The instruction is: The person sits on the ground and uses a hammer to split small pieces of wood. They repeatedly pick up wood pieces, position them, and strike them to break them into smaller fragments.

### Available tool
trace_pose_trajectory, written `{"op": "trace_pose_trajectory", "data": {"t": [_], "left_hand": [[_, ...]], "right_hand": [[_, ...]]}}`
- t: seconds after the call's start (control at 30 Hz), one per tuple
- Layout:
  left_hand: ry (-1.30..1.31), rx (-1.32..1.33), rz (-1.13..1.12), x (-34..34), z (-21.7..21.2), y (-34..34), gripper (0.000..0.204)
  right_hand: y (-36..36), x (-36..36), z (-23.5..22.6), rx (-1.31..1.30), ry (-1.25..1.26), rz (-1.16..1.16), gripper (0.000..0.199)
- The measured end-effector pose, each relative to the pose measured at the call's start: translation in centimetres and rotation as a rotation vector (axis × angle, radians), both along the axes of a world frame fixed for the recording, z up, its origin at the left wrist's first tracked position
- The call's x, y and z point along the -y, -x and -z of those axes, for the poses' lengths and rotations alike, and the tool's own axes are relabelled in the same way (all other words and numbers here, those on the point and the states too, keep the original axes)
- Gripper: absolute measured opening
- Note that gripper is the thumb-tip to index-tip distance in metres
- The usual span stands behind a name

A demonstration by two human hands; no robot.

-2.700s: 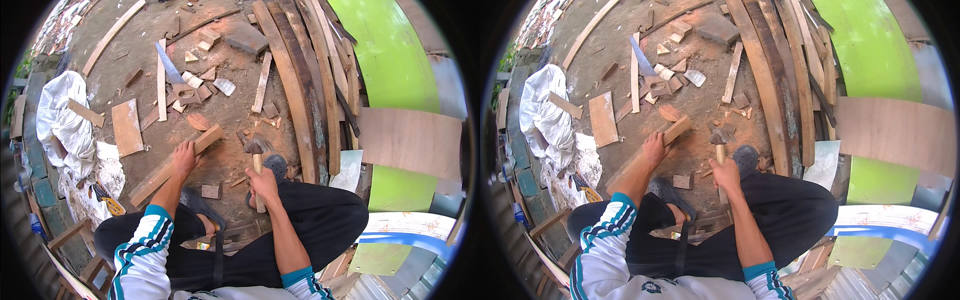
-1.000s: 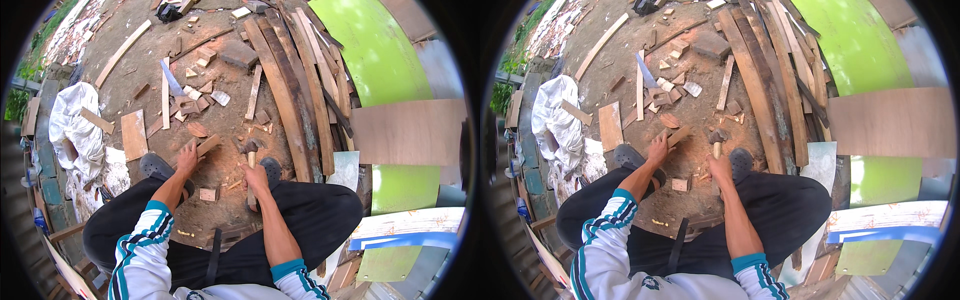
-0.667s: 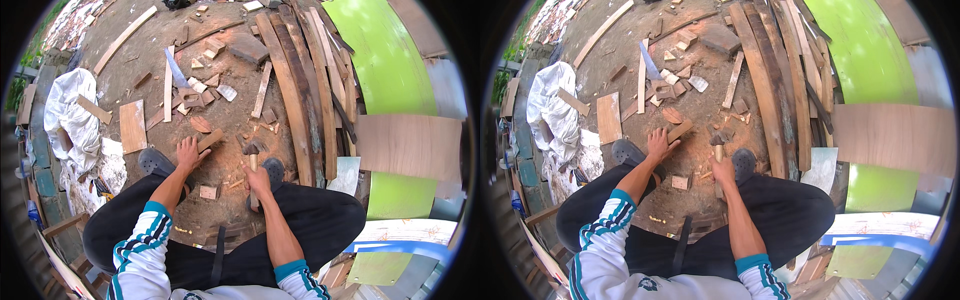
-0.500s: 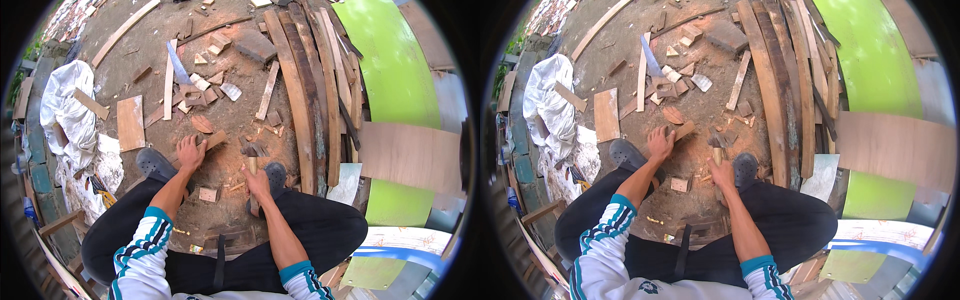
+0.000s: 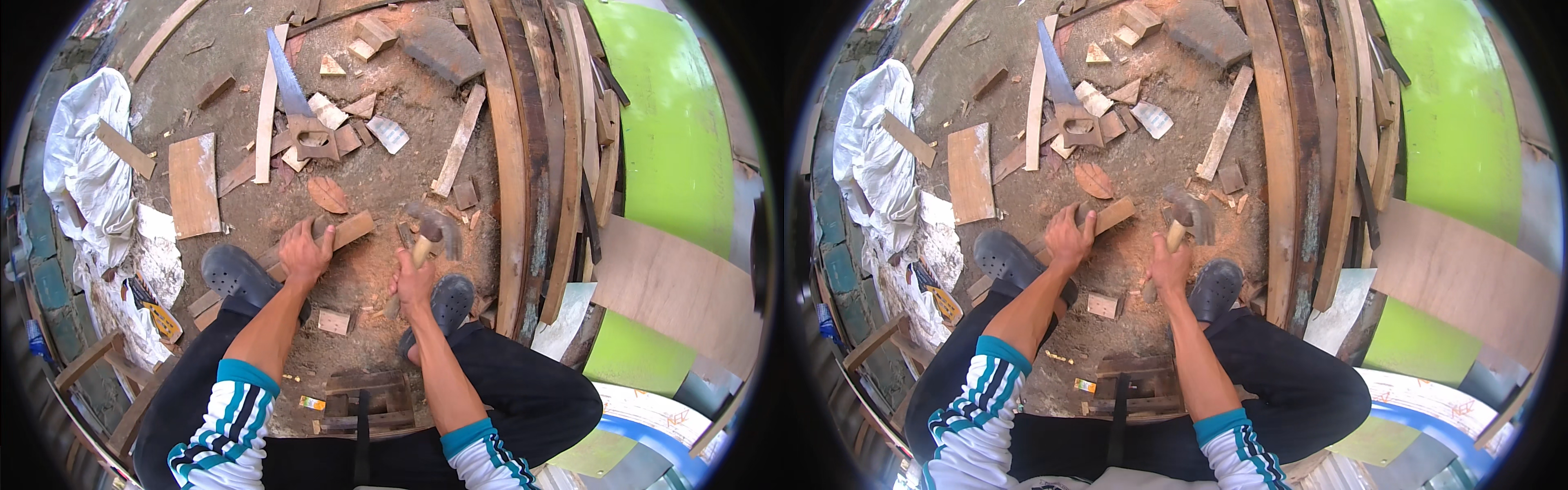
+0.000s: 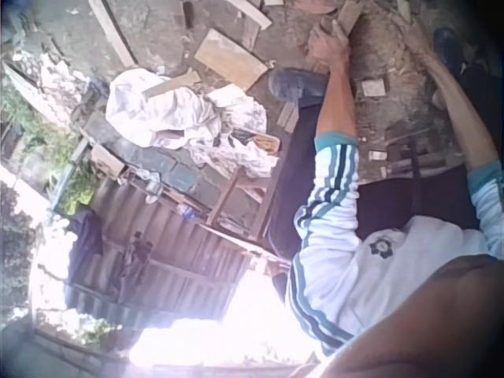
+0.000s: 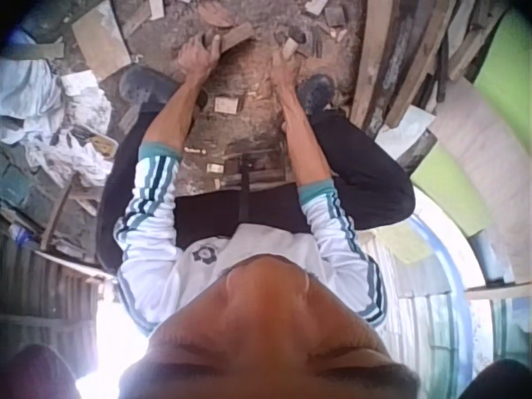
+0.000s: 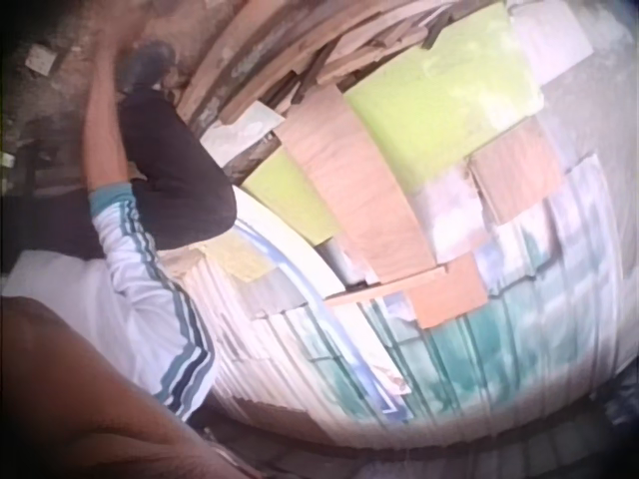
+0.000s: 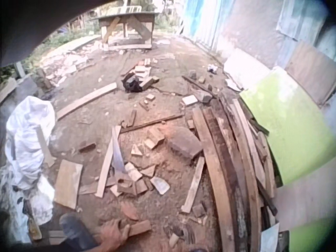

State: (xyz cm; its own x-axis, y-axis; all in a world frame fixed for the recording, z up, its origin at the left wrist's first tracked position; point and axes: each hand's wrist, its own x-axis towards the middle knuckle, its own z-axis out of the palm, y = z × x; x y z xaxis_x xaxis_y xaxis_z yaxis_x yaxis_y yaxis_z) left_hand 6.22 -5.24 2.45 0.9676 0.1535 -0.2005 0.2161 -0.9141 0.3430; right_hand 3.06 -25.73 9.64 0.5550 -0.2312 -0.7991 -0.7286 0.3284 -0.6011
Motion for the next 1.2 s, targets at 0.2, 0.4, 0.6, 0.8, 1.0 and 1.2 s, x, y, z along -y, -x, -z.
{"op": "trace_pose_trajectory", "data": {"t": [0.2,0.4,0.6,0.8,1.0,1.2], "left_hand": [[-0.008,-0.012,0.013,0.0,-0.1,0.0,0.055],[-0.017,-0.005,0.026,0.2,-0.3,-0.1,0.055],[-0.034,-0.017,0.033,0.0,-0.2,0.2,0.055],[-0.022,-0.036,0.037,0.2,-0.1,0.0,0.055],[-0.028,-0.027,0.031,0.0,0.2,0.3,0.057],[-0.022,-0.025,0.033,0.0,0.1,0.2,0.057]], "right_hand": [[-0.9,0.9,-0.7,-0.051,0.005,-0.008,0.023],[-0.7,-0.9,-1.0,0.023,-0.058,0.245,0.023],[-3.6,3.2,-2.3,-0.115,-0.011,-0.009,0.021],[-2.0,-0.2,-1.4,0.089,0.106,0.234,0.021],[-2.0,0.3,0.2,-0.076,0.104,-0.027,0.023],[-0.9,-1.3,-0.1,0.212,0.121,0.24,0.018]]}}
